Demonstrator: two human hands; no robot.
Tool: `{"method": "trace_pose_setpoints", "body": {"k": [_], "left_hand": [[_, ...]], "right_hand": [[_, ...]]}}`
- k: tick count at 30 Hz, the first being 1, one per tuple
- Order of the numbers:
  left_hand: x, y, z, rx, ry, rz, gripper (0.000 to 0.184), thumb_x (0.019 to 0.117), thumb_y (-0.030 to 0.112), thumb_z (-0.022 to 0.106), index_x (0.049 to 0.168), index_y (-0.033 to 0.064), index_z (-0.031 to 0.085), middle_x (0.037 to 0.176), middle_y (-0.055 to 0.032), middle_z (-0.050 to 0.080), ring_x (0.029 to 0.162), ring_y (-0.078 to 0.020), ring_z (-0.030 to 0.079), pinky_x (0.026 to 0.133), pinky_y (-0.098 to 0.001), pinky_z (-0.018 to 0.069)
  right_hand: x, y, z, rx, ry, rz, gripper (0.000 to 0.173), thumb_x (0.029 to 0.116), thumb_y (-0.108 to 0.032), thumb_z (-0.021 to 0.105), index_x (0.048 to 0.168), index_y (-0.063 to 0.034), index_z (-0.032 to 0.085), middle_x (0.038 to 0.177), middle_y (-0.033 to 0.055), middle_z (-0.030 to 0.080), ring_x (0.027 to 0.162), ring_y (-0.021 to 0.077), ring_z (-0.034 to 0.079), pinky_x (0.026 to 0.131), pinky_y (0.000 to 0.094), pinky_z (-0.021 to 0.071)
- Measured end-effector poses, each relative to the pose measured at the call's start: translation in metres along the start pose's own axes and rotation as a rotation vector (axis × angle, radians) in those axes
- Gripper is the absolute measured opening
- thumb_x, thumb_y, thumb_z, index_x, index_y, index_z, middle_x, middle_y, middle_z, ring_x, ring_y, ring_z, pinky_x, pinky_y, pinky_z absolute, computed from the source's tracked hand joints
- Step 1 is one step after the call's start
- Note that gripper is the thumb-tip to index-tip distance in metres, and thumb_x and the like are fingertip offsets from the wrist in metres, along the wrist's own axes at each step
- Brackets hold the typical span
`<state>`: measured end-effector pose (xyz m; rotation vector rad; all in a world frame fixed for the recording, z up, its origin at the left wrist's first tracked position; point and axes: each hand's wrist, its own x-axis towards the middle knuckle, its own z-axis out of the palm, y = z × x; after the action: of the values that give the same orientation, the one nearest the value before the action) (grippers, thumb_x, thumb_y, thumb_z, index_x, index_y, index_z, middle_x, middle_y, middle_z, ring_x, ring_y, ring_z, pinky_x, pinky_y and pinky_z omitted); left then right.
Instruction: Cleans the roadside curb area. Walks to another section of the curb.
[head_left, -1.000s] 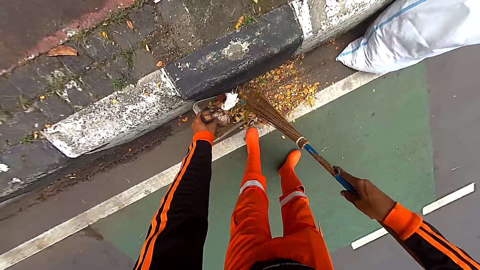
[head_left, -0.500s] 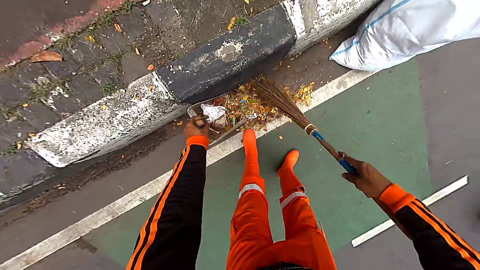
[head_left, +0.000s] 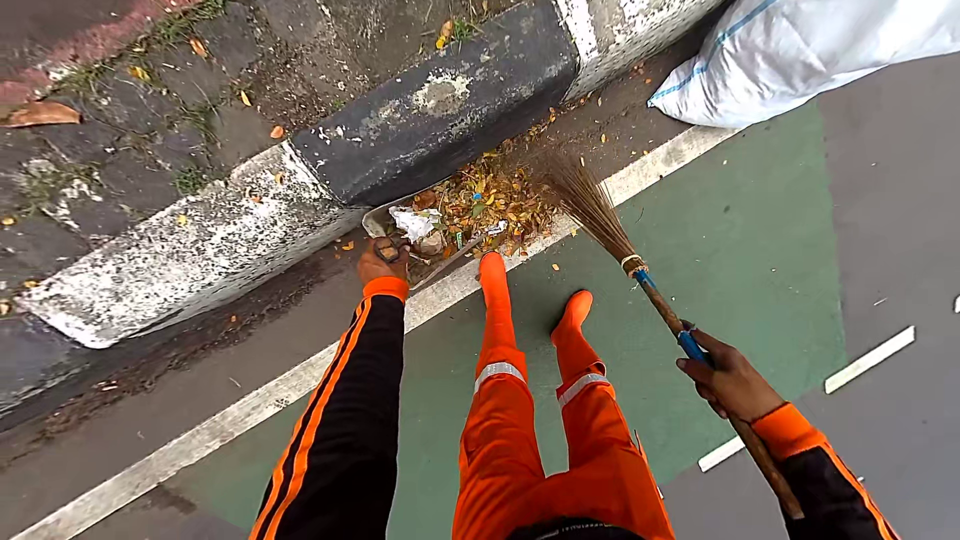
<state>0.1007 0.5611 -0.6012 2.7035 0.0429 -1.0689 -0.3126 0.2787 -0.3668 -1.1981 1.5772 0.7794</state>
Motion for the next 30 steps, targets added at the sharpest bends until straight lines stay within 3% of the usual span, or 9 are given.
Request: {"method": "trace_pose_setpoints", "body": {"k": [4,8,10,14,16,19,22,26,30], "left_hand": [[-0.001,0.005,-0.002,-0.002,-0.01,-0.023,0.042,0.0949,0.028,0.075,0.13,0.0054,0.065,0.126,-0.0271,0.067,0.122,-0.0444,0.063,0.106,-0.0632,0.0453],[0.004,0.007,-0.001,0.018,-0.002,-0.033,0.041,0.0938,0.028,0.075,0.128,0.0078,0.067,0.124,-0.0247,0.069,0.12,-0.0424,0.065,0.105,-0.0625,0.0463],[0.009,0.008,-0.001,0.027,0.0,-0.038,0.04,0.0936,0.029,0.075,0.128,0.0094,0.067,0.124,-0.0239,0.069,0.12,-0.0418,0.065,0.104,-0.0619,0.0471],[0.01,0.011,0.002,0.037,-0.006,-0.047,0.046,0.0936,0.031,0.075,0.132,0.0079,0.064,0.128,-0.0257,0.067,0.123,-0.0438,0.062,0.105,-0.0619,0.0465],[0.007,0.011,0.002,0.027,-0.019,-0.049,0.049,0.093,0.03,0.076,0.134,0.0062,0.063,0.129,-0.0264,0.066,0.124,-0.0436,0.062,0.107,-0.0611,0.046],[0.004,0.007,-0.001,0.025,-0.019,-0.03,0.046,0.0927,0.026,0.076,0.132,0.0059,0.064,0.127,-0.0271,0.067,0.122,-0.0436,0.063,0.106,-0.0614,0.0469],[0.003,-0.009,-0.006,0.031,-0.011,-0.009,0.043,0.0931,0.026,0.074,0.13,0.005,0.065,0.124,-0.0279,0.067,0.119,-0.045,0.064,0.103,-0.0635,0.0474],[-0.002,-0.038,-0.013,-0.034,-0.01,0.071,0.043,0.0933,0.021,0.076,0.132,0.0052,0.065,0.127,-0.0275,0.067,0.121,-0.0432,0.064,0.107,-0.0623,0.0456],[0.002,-0.071,-0.001,-0.084,-0.012,0.174,0.04,0.0905,0.013,0.077,0.128,0.0046,0.067,0.121,-0.0259,0.069,0.116,-0.0423,0.066,0.105,-0.0616,0.0482]], "right_hand": [[0.072,-0.059,-0.046,-0.282,0.22,0.024,0.065,0.1042,-0.016,0.06,0.162,-0.0217,0.03,0.091,0.016,0.061,0.053,0.0198,0.054,0.049,0.0378,0.05],[0.158,-0.1,-0.006,-0.446,0.046,-0.027,0.069,0.1016,-0.018,0.067,0.161,-0.0189,0.031,0.093,0.0202,0.063,0.056,0.0216,0.058,0.051,0.037,0.0527],[0.135,-0.119,0.052,-0.578,-0.145,-0.037,0.072,0.1025,-0.021,0.064,0.163,-0.0218,0.026,0.097,0.0182,0.063,0.06,0.0214,0.06,0.055,0.0373,0.0538],[0.08,-0.108,0.133,-0.733,-0.423,-0.171,0.073,0.101,-0.014,0.061,0.164,-0.0175,0.025,0.119,0.025,0.063,0.084,0.0351,0.069,0.074,0.0522,0.0582],[0.059,-0.098,0.152,-0.765,-0.47,-0.204,0.077,0.1001,-0.012,0.062,0.165,-0.0147,0.021,0.13,0.027,0.062,0.107,0.0406,0.068,0.092,0.057,0.0545],[0.026,-0.078,0.15,-0.748,-0.497,-0.214,0.079,0.0996,-0.011,0.062,0.166,-0.0161,0.019,0.13,0.0265,0.063,0.113,0.0411,0.067,0.098,0.0571,0.0524],[-0.021,-0.041,0.115,-0.606,-0.484,-0.218,0.078,0.0996,-0.014,0.064,0.166,-0.021,0.023,0.126,0.0239,0.066,0.104,0.0374,0.069,0.094,0.0554,0.0546],[-0.091,0.028,0.059,-0.257,-0.307,-0.136,0.08,0.0927,-0.017,0.067,0.163,-0.0237,0.031,0.093,0.0136,0.067,0.056,0.0215,0.059,0.055,0.0428,0.0544],[-0.09,0.054,0.067,0.114,-0.055,0.048,0.076,0.0933,-0.013,0.063,0.162,-0.0213,0.032,0.065,0.0065,0.054,0.038,0.0156,0.046,0.036,0.0343,0.0446]]}}
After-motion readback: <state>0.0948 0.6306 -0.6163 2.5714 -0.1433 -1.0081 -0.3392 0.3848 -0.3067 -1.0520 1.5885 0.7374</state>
